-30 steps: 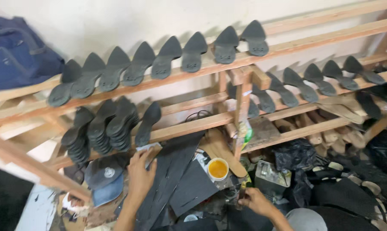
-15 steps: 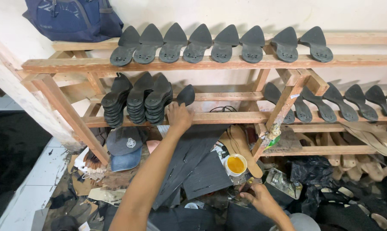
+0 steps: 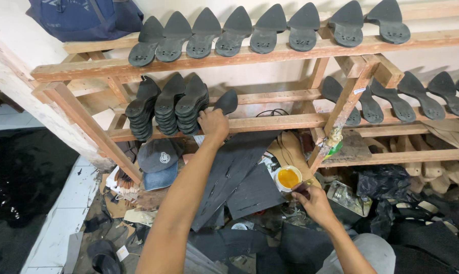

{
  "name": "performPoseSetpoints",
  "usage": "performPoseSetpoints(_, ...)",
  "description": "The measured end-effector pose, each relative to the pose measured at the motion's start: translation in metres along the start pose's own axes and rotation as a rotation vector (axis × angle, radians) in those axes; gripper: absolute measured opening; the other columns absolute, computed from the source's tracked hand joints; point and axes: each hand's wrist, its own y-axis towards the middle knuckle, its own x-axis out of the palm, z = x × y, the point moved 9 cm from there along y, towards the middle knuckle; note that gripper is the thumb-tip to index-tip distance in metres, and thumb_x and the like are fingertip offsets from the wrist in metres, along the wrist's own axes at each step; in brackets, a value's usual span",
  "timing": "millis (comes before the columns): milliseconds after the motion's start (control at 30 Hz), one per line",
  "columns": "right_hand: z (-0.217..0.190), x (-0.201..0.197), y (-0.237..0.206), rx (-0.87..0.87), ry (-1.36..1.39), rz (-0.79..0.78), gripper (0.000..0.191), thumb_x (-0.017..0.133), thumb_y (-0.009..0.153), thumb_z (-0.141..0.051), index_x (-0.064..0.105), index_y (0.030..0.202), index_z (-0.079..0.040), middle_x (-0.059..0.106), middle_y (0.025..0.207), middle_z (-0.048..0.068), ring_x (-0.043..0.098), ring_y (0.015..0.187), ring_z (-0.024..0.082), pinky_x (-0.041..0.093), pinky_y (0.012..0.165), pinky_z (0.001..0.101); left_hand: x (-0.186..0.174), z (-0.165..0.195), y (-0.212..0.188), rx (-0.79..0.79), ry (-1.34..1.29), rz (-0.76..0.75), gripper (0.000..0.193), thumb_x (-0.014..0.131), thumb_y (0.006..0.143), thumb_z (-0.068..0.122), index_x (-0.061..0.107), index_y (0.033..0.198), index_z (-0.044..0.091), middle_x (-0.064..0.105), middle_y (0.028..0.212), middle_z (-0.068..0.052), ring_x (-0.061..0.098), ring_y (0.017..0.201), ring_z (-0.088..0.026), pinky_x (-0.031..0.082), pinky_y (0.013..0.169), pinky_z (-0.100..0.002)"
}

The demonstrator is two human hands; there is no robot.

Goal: The person repeatedly picks up black shoe soles, applies a yellowish adhesive to the bottom surface using a brush, and places the soles on a wooden shelf. The process is repeated for multiple soles throughout the clip.

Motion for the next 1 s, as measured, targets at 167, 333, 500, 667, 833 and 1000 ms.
performPoseSetpoints(167,0.005,-0.024,0.02,0.04,-0.003,0.251,0.017,0.076,0.088,-0.012,0.077,0.102,-0.003,0.078,0.089,0.013,0.075,0.076,0.021,0.057,0.072,0.0336,-0.059,0.016,-0.064,0.03,-0.268,0.101,0.038,0.072,0.091,0.037,0.074,0.118,0.011,0.064,0.116,-0.019,0.061,0.11,-0.041,0.05,0.089,-0.054)
performPoseSetpoints(333,-0.003,-0.013,0.047,-0.061,-0.133,0.153,0.017,0.076,0.086,-0.013,0.076,0.1,-0.003,0.077,0.091,0.016,0.076,0.08,0.027,0.057,0.072,0.0366,-0.085,0.02,-0.17,-0.024,-0.579,-0.11,0.045,0.074,0.085,0.043,0.074,0.118,0.012,0.068,0.111,-0.018,0.064,0.111,-0.038,0.049,0.093,-0.048)
performPoseSetpoints(500,-0.022,0.001,0.055,-0.192,-0.368,0.142,0.014,0.077,0.083,-0.014,0.077,0.094,-0.005,0.075,0.094,0.018,0.07,0.089,0.038,0.054,0.075,0.0453,-0.078,0.008,-0.24,-0.105,-0.532,-0.27,0.07,0.081,0.075,0.044,0.062,0.133,0.008,0.065,0.118,-0.017,0.062,0.114,-0.037,0.049,0.093,-0.048)
performPoseSetpoints(667,-0.032,-0.004,0.059,-0.122,-0.42,0.054,0.018,0.078,0.084,-0.021,0.076,0.097,-0.008,0.073,0.095,0.016,0.071,0.09,0.035,0.055,0.078,0.0441,-0.064,-0.021,-0.274,-0.149,-0.412,-0.388,0.076,0.086,0.068,0.044,0.062,0.131,0.009,0.066,0.118,-0.014,0.064,0.114,-0.035,0.051,0.093,-0.048)
performPoseSetpoints(833,-0.056,-0.024,0.042,-0.183,-0.343,0.122,0.015,0.074,0.088,-0.017,0.072,0.098,-0.006,0.073,0.09,0.017,0.071,0.084,0.037,0.054,0.073,0.0458,-0.061,-0.031,-0.279,-0.131,-0.351,-0.35,0.074,0.085,0.068,0.037,0.062,0.132,0.007,0.068,0.119,-0.019,0.065,0.111,-0.039,0.052,0.09,-0.049)
performPoseSetpoints(1000,-0.053,-0.027,0.037,-0.176,-0.354,0.161,0.011,0.072,0.086,-0.012,0.071,0.095,-0.005,0.072,0.09,0.017,0.071,0.079,0.037,0.055,0.07,0.0452,-0.056,-0.019,-0.27,-0.142,-0.368,-0.381,0.072,0.087,0.068,0.04,0.064,0.128,0.006,0.073,0.114,-0.02,0.069,0.107,-0.038,0.054,0.091,-0.048)
